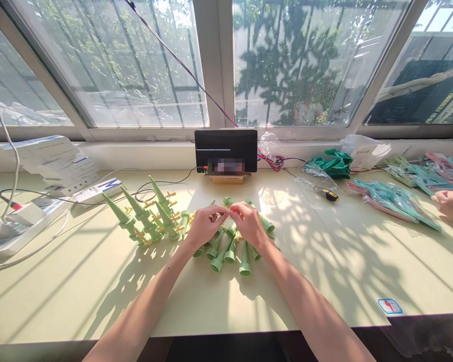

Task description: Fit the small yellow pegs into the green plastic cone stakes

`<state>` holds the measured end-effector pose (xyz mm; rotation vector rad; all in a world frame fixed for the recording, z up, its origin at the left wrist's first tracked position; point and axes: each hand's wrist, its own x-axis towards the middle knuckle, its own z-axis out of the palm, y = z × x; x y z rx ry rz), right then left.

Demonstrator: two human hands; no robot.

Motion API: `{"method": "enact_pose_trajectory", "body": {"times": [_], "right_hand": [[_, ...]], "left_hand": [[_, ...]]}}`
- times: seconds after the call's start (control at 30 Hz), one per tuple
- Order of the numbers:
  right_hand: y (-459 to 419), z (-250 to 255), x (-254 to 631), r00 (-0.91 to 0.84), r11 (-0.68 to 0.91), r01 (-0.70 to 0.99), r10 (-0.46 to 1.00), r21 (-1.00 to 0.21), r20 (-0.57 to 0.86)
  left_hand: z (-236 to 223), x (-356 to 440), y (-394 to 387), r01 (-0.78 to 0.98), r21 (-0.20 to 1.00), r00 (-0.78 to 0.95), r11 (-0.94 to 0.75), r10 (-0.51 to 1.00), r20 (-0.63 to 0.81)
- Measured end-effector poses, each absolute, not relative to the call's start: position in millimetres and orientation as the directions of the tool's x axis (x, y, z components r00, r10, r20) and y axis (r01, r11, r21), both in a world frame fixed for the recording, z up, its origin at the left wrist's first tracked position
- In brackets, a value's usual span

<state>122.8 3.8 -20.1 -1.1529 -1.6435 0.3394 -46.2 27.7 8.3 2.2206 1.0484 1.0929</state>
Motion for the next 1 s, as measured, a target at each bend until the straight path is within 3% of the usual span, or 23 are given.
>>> {"method": "enact_pose_trajectory", "body": {"times": [0.17, 0.37, 0.73, 1.0], "right_hand": [[1.4, -15.2, 123.2, 0.036, 0.498, 0.548, 0.789, -0.672, 0.614], [2.1, -13.3, 126.6, 0.177, 0.454, 0.580, 0.741, -0.677, 0.648], [0.9, -15.5, 124.7, 0.176, 0.449, 0.548, 0.763, -0.706, 0.622], [0.4, -16.2, 124.1, 0.177, 0.429, 0.536, 0.785, -0.727, 0.594]], "left_hand": [[8.5, -47.4, 29.3, 0.487, 0.660, 0.319, -0.572, 0.820, 0.476], [9.4, -51.5, 31.9, 0.580, 0.656, 0.206, -0.483, 0.866, 0.455], [7.1, -51.7, 29.6, 0.759, 0.547, 0.236, -0.353, 0.932, 0.273], [6.9, -50.3, 27.2, 0.802, 0.481, 0.283, -0.353, 0.935, 0.215]]}}
